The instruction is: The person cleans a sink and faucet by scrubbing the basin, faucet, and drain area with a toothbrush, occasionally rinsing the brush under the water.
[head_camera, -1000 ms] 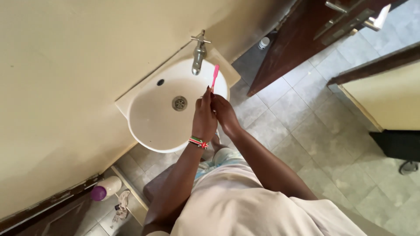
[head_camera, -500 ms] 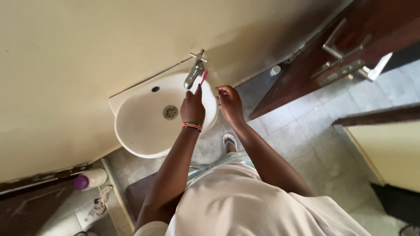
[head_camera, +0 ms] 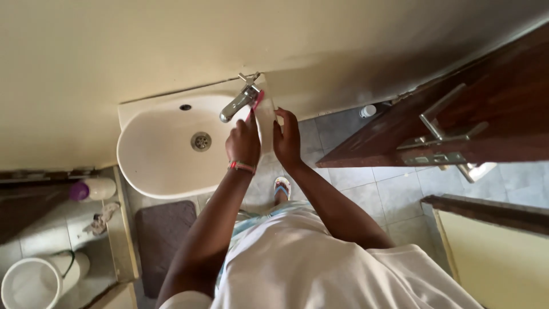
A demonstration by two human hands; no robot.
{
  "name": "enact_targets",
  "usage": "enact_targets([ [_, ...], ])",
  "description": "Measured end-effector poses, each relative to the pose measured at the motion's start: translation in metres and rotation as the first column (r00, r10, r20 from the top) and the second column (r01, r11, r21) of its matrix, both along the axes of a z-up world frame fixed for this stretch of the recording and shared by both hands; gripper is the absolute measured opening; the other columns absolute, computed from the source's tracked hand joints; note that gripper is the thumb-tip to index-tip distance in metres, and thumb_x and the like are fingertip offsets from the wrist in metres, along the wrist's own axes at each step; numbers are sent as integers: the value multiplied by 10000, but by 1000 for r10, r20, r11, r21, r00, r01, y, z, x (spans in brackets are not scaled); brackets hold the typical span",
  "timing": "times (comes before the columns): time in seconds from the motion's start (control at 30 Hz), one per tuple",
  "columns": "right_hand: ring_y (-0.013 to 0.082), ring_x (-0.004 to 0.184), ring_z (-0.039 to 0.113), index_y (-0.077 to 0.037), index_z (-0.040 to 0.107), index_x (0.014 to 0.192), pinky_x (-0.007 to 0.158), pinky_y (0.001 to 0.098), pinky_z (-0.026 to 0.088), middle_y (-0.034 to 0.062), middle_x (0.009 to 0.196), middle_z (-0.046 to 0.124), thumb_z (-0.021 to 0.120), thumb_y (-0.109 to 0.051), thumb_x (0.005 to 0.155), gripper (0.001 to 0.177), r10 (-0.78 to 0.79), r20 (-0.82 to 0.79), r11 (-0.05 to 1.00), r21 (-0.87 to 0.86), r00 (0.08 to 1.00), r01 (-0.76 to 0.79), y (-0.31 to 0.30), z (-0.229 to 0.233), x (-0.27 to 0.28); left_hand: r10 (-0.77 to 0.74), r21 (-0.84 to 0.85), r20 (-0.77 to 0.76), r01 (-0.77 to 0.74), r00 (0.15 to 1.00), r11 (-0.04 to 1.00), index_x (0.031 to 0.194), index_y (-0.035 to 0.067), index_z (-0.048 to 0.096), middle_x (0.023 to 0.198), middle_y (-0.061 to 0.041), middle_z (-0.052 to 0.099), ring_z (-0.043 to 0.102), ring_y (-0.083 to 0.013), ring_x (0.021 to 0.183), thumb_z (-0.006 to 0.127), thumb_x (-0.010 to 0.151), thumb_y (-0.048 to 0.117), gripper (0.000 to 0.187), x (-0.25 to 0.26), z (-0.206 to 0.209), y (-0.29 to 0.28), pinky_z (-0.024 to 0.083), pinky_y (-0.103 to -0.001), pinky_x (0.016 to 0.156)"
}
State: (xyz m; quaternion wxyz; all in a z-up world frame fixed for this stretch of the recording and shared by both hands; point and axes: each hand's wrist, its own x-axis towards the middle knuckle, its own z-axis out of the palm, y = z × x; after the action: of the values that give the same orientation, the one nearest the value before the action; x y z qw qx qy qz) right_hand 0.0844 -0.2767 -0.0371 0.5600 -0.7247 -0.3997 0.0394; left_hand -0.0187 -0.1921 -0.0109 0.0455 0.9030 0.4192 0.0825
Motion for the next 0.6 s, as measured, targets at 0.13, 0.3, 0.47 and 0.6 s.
enact_targets([
  [0.13,362,1353,538,-9,540,1329,1159,436,408,197,1385,569,542,-11,1028,301,-11,-55,1000,-3,998,11,15,-9,-1,36,-30,-38,-37,999,999,1487,151,502,883,-101,639,716,-252,671,598,915,99,582,-3,1,-8,586,-397,509],
  [0.3,375,1376,507,-5,510,1381,1185,434,372,206,1421,538,501,-38,1045,338,-62,-88,998,-11,994,62,7,-13,-11,65,26,-20,-64,998,998,1481,100,496,886,-123,642,716,-265,637,605,914,121,577,42,-6,12,580,-385,472],
  [0.47,342,1424,493,-13,511,1381,1188,417,380,189,1442,541,474,-48,1074,311,5,-225,1000,24,974,0,10,-14,-10,75,7,-35,-75,997,997,1487,145,504,886,-104,649,713,-259,625,580,990,109,505,-5,-9,-21,580,-401,496],
  [0.6,315,1468,462,-12,504,1399,1231,412,355,180,1484,520,487,-33,1088,312,100,-277,988,142,956,-62,10,-29,-5,85,17,35,-86,996,996,1468,104,511,854,-120,648,710,-270,605,588,925,110,549,10,-13,-19,576,-400,467],
])
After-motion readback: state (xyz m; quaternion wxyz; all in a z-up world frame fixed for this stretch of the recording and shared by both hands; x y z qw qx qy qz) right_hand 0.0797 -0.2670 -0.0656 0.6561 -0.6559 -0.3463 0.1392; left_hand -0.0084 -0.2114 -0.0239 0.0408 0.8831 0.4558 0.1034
